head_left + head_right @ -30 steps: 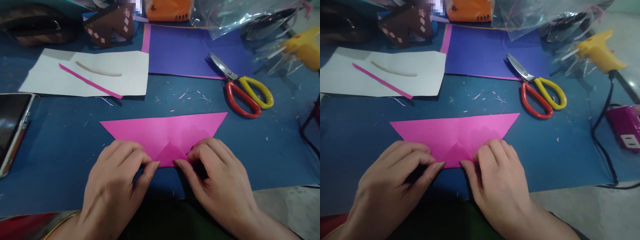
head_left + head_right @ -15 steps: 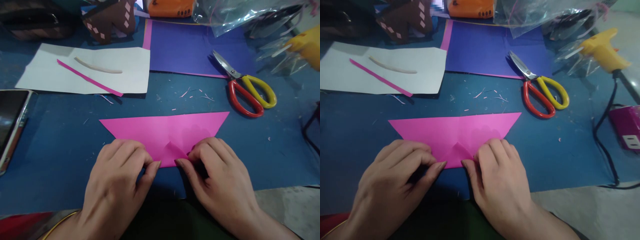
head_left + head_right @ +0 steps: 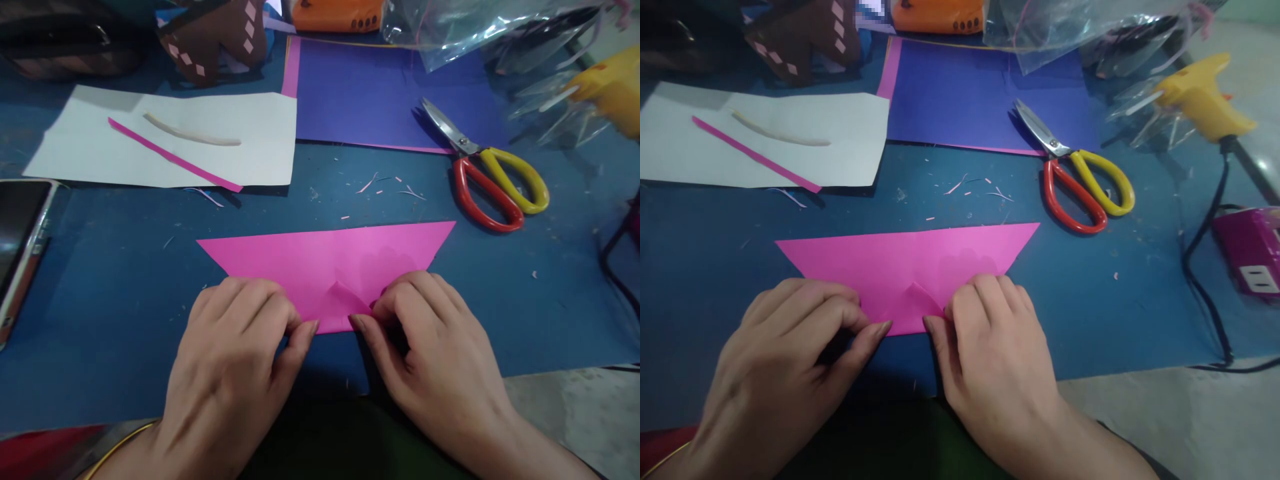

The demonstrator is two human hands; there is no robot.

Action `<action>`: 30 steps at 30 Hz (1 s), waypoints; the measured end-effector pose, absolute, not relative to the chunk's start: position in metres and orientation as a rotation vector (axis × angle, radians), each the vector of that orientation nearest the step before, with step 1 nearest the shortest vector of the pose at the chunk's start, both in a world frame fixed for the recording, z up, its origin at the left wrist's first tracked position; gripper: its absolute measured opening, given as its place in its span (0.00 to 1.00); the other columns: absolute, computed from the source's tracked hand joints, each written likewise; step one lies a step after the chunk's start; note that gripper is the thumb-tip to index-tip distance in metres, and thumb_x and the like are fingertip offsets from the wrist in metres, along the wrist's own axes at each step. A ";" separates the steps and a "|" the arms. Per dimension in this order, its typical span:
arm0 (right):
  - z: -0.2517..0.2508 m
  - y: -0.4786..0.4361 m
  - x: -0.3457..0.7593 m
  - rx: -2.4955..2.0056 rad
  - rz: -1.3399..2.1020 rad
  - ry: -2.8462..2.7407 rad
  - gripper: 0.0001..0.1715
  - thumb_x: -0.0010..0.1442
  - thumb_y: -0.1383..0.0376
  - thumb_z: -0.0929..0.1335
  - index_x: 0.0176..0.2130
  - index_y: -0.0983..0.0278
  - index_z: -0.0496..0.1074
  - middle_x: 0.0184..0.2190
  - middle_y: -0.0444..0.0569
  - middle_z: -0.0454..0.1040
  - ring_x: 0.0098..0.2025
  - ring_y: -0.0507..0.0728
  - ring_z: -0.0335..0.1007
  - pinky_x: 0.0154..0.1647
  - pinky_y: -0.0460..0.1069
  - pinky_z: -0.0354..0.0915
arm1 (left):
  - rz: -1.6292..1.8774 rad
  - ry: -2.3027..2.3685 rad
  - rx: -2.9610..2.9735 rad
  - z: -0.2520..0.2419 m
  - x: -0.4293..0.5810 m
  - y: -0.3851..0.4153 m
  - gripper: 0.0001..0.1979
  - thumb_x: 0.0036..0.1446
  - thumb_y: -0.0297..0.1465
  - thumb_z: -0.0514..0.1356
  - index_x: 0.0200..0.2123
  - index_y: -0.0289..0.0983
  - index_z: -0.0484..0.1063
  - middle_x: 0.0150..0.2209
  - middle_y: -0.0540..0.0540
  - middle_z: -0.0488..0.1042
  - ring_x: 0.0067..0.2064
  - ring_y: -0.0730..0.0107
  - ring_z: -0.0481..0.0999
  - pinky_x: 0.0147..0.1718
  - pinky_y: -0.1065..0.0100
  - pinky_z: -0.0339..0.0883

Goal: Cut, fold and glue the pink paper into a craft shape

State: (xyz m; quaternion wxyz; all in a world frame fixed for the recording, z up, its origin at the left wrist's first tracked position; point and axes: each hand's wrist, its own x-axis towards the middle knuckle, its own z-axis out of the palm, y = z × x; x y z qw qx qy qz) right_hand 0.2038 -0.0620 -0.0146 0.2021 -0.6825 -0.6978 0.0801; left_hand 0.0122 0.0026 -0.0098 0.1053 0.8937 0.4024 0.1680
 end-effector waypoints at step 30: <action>-0.015 -0.064 0.203 -1.931 0.191 -1.941 0.11 0.64 0.65 0.66 0.30 0.62 0.63 0.29 0.47 0.65 0.32 0.58 0.60 0.33 0.54 0.56 | 0.496 0.768 2.963 -0.010 0.014 -0.001 0.19 0.67 0.24 0.49 0.55 0.38 0.73 0.54 0.51 0.78 0.50 0.56 0.71 0.45 0.55 0.58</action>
